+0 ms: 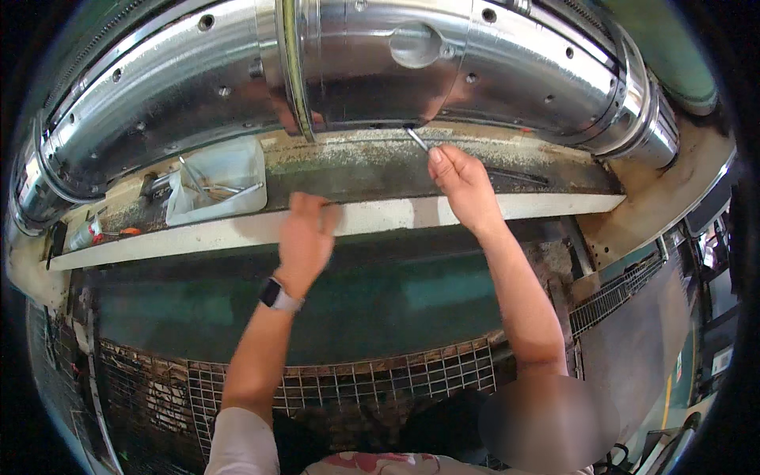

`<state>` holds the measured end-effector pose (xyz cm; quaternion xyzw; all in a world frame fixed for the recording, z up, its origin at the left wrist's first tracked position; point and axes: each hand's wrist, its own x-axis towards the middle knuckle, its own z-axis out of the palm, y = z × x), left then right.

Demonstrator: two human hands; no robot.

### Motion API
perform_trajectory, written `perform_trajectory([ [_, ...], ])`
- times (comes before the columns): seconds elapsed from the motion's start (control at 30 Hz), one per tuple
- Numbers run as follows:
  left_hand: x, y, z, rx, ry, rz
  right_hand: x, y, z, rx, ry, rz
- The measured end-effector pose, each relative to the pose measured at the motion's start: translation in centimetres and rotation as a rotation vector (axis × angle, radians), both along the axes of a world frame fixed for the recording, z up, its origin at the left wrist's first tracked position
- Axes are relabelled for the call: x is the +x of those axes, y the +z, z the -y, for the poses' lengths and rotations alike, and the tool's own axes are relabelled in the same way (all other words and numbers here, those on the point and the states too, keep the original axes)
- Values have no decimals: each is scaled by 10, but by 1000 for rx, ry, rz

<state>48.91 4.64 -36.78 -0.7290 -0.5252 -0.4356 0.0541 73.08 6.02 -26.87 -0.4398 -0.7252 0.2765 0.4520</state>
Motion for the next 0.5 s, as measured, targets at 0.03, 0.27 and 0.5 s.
perform_trajectory([
  [0.03,18,3,0,-3,-140,114,-1,0,0,-21,4,-22],
  [0.27,128,62,-16,-677,-1038,1215,-8,3,3,59,34,-42],
  [0.5,122,78,-24,-768,-1062,1078,-3,1,7,-105,-39,-129],
])
